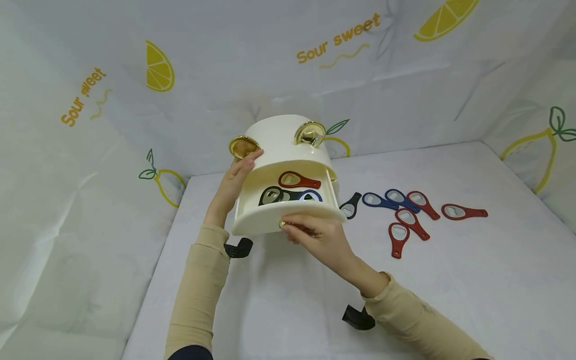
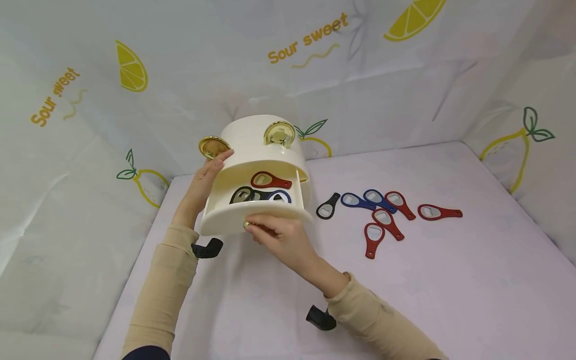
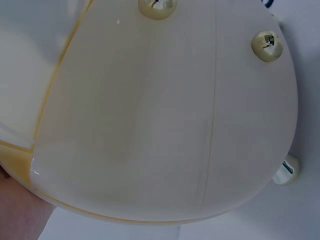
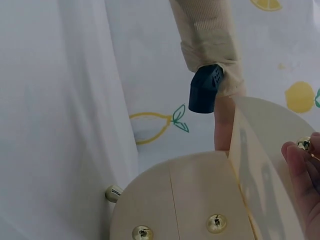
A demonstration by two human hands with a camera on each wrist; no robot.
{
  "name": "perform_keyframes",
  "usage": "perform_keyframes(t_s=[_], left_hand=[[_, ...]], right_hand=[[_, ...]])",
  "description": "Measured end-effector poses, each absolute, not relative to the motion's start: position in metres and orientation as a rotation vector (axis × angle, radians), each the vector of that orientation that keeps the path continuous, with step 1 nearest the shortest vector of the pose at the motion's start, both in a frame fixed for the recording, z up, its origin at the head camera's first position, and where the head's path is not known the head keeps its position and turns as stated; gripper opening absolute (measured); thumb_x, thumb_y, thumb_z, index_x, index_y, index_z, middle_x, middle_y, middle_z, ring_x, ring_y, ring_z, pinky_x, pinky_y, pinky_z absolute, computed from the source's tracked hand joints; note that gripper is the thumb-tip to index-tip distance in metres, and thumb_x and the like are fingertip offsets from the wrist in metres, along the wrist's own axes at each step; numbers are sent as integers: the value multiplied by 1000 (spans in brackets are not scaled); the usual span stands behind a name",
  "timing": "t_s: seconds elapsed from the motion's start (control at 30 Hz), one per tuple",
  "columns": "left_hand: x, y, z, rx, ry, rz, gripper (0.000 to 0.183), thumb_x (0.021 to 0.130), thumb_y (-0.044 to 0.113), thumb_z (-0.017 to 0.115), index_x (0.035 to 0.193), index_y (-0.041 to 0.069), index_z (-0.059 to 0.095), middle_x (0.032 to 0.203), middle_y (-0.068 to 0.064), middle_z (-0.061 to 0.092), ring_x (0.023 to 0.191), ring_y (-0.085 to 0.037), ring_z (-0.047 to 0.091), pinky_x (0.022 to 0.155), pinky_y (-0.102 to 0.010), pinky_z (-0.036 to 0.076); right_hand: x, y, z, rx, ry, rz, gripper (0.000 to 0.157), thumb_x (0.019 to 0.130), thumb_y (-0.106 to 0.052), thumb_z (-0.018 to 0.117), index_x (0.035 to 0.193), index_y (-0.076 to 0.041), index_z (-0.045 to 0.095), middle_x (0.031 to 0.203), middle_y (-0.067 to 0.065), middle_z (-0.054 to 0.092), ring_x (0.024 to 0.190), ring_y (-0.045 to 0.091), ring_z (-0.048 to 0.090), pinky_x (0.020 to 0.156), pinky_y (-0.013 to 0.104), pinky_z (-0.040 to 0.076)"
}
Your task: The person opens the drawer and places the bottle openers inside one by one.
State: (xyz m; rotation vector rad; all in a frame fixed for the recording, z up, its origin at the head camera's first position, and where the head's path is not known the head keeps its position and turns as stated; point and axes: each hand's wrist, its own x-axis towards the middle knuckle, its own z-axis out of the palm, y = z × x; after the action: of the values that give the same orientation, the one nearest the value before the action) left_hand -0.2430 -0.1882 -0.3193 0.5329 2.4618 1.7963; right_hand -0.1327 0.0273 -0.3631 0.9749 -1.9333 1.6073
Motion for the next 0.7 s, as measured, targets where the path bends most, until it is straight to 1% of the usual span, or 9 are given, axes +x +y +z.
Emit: perform_keyframes(t_s=[0.17, 0.47, 0.6, 0.7], left_hand=[[-243, -188, -320, 537, 2478, 1768, 41, 101, 33, 38, 138, 19, 47, 150, 0, 29, 140, -21, 21, 112, -49, 18], [-243, -190, -319, 538, 2466, 1748, 41, 101, 34, 37, 139, 21, 46, 151, 3, 31, 143, -18, 15, 114, -51, 10], [-243, -191, -319, 550, 2451, 1752, 41, 101, 32, 37, 139, 21, 45, 152, 3, 31, 144, -17, 13, 114, -52, 9], [-244, -192, -319, 565, 2434, 1762, 41, 101, 31, 37, 139, 20, 45, 152, 2, 30, 143, -17, 13, 114, -52, 11]], right_hand=[[-143, 27, -363, 916, -1972, 1628, 17, 77, 3, 71, 94, 0, 72, 76, 9, 70, 60, 9, 62, 57, 18, 52], [-165, 25, -361, 866, -2045, 1722, 17, 83, -4, 67, 98, 1, 70, 81, 13, 70, 65, 17, 65, 60, 23, 54], [-178, 24, -360, 832, -2070, 1768, 17, 84, -3, 66, 99, 2, 69, 84, 17, 69, 67, 19, 66, 61, 25, 55], [-187, 23, -359, 817, -2070, 1774, 16, 84, -3, 65, 99, 2, 69, 84, 18, 69, 68, 21, 66, 63, 26, 55]])
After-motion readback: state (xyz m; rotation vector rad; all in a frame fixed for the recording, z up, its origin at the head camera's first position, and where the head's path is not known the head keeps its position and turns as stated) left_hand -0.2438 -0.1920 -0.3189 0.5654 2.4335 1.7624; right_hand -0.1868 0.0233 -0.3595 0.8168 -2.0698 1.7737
